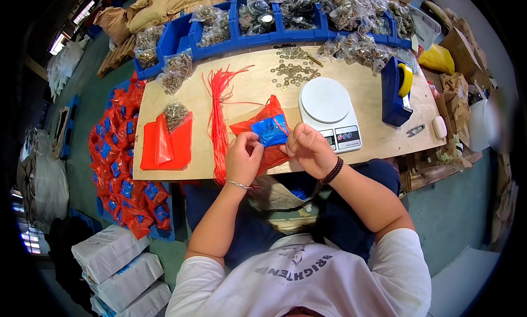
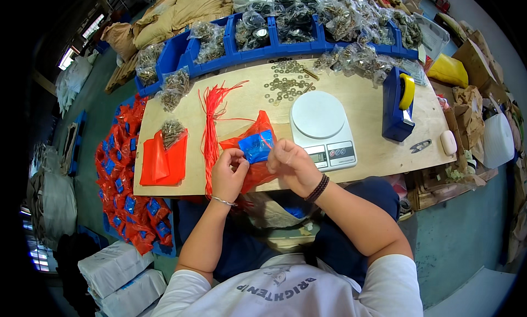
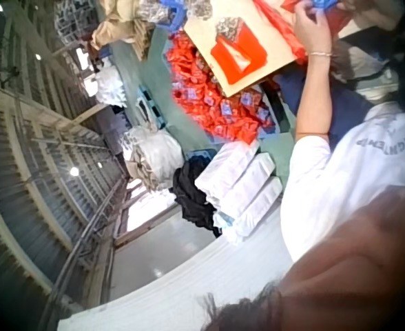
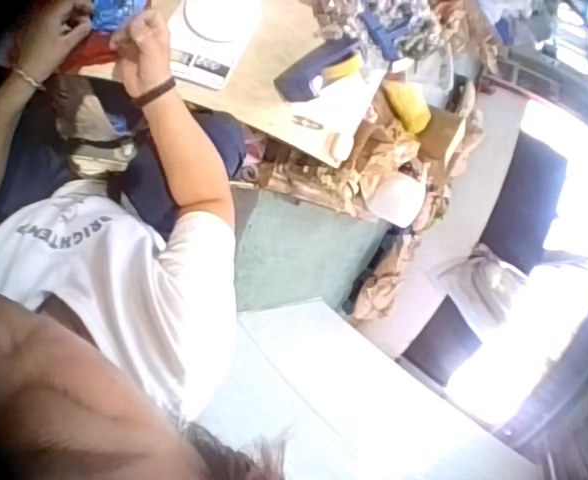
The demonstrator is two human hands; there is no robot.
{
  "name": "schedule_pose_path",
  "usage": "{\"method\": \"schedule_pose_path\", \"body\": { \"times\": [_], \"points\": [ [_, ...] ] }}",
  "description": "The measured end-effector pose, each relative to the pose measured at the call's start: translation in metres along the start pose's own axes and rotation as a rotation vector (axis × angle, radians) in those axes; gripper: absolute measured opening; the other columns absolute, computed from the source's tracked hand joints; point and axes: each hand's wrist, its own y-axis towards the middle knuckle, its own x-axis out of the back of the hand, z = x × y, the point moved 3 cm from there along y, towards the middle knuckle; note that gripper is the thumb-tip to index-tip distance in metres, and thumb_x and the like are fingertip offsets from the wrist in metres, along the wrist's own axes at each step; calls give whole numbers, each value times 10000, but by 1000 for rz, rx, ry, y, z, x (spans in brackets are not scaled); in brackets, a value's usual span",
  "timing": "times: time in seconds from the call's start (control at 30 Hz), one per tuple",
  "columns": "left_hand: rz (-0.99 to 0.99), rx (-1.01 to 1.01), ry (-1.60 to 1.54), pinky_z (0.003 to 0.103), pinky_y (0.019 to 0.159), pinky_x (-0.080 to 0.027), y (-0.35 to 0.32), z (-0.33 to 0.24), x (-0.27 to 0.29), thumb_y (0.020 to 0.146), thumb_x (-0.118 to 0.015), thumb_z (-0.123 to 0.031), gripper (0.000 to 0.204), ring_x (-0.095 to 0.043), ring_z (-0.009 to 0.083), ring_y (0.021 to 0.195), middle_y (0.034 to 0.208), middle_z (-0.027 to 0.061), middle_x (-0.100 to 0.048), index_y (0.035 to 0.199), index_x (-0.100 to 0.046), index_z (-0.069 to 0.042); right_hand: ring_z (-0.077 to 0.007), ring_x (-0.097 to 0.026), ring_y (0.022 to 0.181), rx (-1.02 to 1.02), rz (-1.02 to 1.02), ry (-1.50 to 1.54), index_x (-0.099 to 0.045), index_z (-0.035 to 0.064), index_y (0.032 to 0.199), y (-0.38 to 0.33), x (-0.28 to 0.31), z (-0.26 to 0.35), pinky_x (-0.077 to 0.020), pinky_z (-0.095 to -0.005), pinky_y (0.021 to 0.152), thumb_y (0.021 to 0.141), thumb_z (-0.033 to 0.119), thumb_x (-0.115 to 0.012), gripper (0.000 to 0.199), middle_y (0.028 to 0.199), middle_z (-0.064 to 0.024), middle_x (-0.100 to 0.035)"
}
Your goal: The person places metal rings onto a digital scale, transfers them into small red and blue bags, and seals the bags using tape from a dispenser.
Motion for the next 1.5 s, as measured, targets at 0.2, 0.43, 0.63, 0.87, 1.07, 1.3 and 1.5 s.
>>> {"method": "schedule_pose_path", "body": {
  "times": [0.2,0.43,0.63,0.87,1.07,1.3,1.5],
  "points": [
    [1,-6,63,305,615,-467,1,-9,0,739,-606,-74,134,-590,189,676,746,86,-582,861,-567,-36,-154,-428,643,52,-4,86,-452,81,752,3,4,-5,-361,-291,672,861,233,-554,214,678,-52,-497],
    [-48,-170,229,368,610,-445,0,-16,-2,722,-567,-48,86,-558,254,666,711,96,-575,808,-559,-53,-165,-436,655,15,-13,129,-443,98,771,6,10,-5,-391,-350,739,864,245,-542,199,688,-38,-459],
    [-78,-355,433,411,606,-409,1,-22,-5,690,-553,-55,101,-530,289,663,691,86,-573,788,-550,-74,-157,-407,622,-4,-93,168,-449,89,741,2,2,13,-352,-303,639,862,223,-532,198,685,-48,-481],
    [40,64,-31,306,607,-444,2,-3,-3,764,-517,-46,65,-557,193,642,692,86,-568,827,-534,-39,-157,-375,610,28,-58,214,-440,100,736,5,3,4,-328,-294,631,855,235,-540,206,677,-47,-459],
    [93,105,-83,277,630,-449,7,0,15,761,-549,-43,71,-551,163,663,760,72,-576,831,-558,-42,-156,-402,637,45,19,177,-441,109,758,6,8,2,-371,-324,718,859,257,-541,205,681,-40,-452],
    [40,-457,395,369,818,-408,1,-33,13,619,-630,3,274,-493,270,904,913,62,-554,873,-606,-95,-146,-465,666,22,-188,50,-470,114,765,1,13,27,-371,-295,672,861,214,-524,148,695,-35,-502],
    [60,-519,318,360,808,-427,11,-25,6,639,-601,54,226,-504,264,923,989,55,-571,800,-642,-99,-141,-490,700,20,-212,-12,-475,128,772,-1,19,25,-364,-278,667,857,191,-510,112,728,-21,-528]
  ]
}}
